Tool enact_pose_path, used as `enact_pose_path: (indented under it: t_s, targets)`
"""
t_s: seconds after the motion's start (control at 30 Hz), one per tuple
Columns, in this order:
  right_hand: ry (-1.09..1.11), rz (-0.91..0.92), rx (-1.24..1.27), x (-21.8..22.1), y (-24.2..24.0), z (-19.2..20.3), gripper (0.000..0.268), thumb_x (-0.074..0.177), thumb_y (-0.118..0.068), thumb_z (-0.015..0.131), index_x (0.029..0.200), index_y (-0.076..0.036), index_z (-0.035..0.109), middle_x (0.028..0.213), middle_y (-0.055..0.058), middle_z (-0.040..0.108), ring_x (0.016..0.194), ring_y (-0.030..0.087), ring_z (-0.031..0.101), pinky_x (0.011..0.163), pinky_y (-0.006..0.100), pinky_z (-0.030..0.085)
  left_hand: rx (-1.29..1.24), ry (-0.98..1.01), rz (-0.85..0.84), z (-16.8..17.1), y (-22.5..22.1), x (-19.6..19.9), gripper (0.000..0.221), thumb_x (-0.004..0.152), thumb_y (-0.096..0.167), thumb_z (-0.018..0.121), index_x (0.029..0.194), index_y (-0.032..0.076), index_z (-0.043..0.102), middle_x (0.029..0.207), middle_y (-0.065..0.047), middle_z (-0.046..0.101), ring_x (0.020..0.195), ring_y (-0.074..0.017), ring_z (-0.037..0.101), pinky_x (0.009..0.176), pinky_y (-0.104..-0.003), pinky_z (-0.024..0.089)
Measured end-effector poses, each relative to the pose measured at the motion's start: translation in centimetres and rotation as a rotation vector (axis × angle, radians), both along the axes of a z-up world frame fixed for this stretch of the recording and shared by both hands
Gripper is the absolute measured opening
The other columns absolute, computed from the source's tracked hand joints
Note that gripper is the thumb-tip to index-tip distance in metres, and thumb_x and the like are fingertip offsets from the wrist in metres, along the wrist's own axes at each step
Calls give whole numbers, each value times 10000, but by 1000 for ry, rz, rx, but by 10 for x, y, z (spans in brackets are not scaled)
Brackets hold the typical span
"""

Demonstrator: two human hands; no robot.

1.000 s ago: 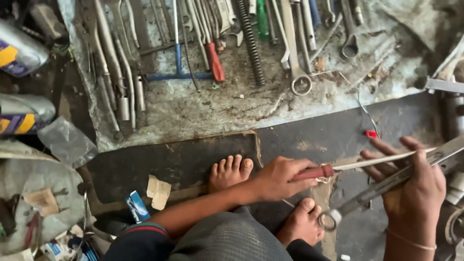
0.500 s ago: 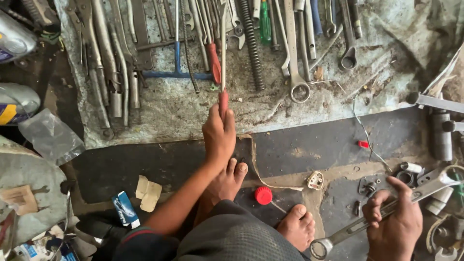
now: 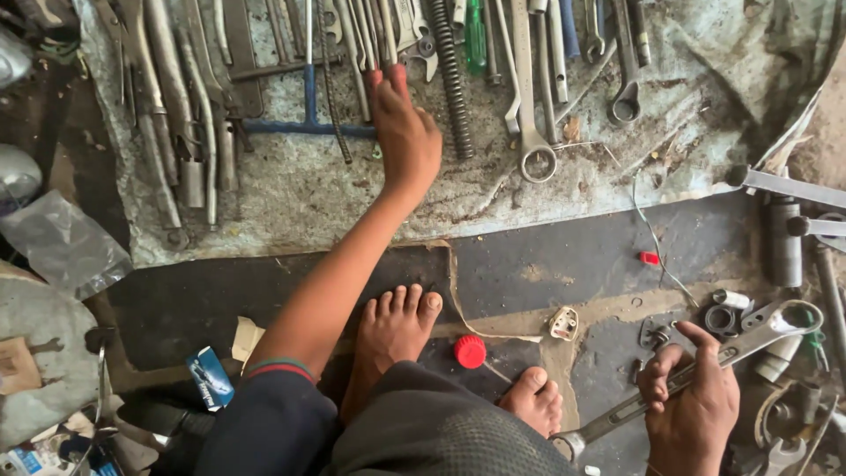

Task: Organizing tools and inspecting various motorcycle mechanical components on a workshop floor.

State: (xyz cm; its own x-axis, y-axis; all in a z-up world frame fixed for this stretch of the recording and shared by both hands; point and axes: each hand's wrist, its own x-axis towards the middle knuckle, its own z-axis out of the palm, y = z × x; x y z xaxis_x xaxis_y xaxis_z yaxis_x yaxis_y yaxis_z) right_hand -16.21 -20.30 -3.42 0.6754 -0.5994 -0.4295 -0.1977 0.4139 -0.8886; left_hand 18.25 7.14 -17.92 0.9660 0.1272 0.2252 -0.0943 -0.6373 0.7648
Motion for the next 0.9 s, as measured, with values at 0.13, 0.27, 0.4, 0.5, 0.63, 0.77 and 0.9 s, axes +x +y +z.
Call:
enact_pose_path:
  t_s: [0.13,0.27,0.4,0.5,0.63,0.77,0.9]
  targets:
    - [25,0,-18,4,7,1,351,1225,-292,416,1349,17,526,747,101,529,508,136,411,439,259,303,160,-4,-41,20,3,-2,676,941,-19,561,1513,-212,256,1564,-341,296,1535,-464,297,1291,-536,274]
    - [15,-4,14,12,15,-2,340,1218,-289,421,1340,12,522,727,93,524,499,133,410,431,261,301,255,-180,-106,81,2,-35,651,938,125,668,1447,-145,365,1528,-396,348,1480,-502,298,1258,-610,287]
    - [-86,49,109,30,26,-14,324,1225,-283,425,1351,0,519,779,112,548,574,168,483,500,308,383,-55,496,-796,58,-43,-127,913,912,532,793,1402,-127,394,1435,-367,440,1336,-460,445,1074,-503,390]
    - [-102,111,162,88,72,10,332,1159,-271,406,1365,-21,482,988,159,609,858,254,624,784,404,522,-578,872,-1122,62,-61,-198,667,921,489,657,1390,26,558,1166,-150,743,1080,-257,721,932,-376,568]
    - [78,398,-175,106,86,41,393,1098,-213,407,1425,2,445,1288,220,582,1203,351,592,1072,499,487,-522,884,-820,74,-19,-208,376,994,390,639,1188,76,714,862,-133,755,772,-252,725,726,-390,561]
    - [36,561,-377,97,74,36,514,1081,-128,429,1554,45,327,1586,254,393,1483,387,400,1197,517,369,-317,306,-437,93,83,-196,280,951,280,712,1098,42,699,936,-196,735,839,-356,724,710,-420,562]
    - [86,528,-305,75,66,14,544,1056,-126,425,1556,48,301,1628,261,344,1522,391,362,1200,517,370,-86,268,-91,71,157,-224,271,920,251,723,1049,16,681,846,-213,714,757,-372,718,641,-444,552]
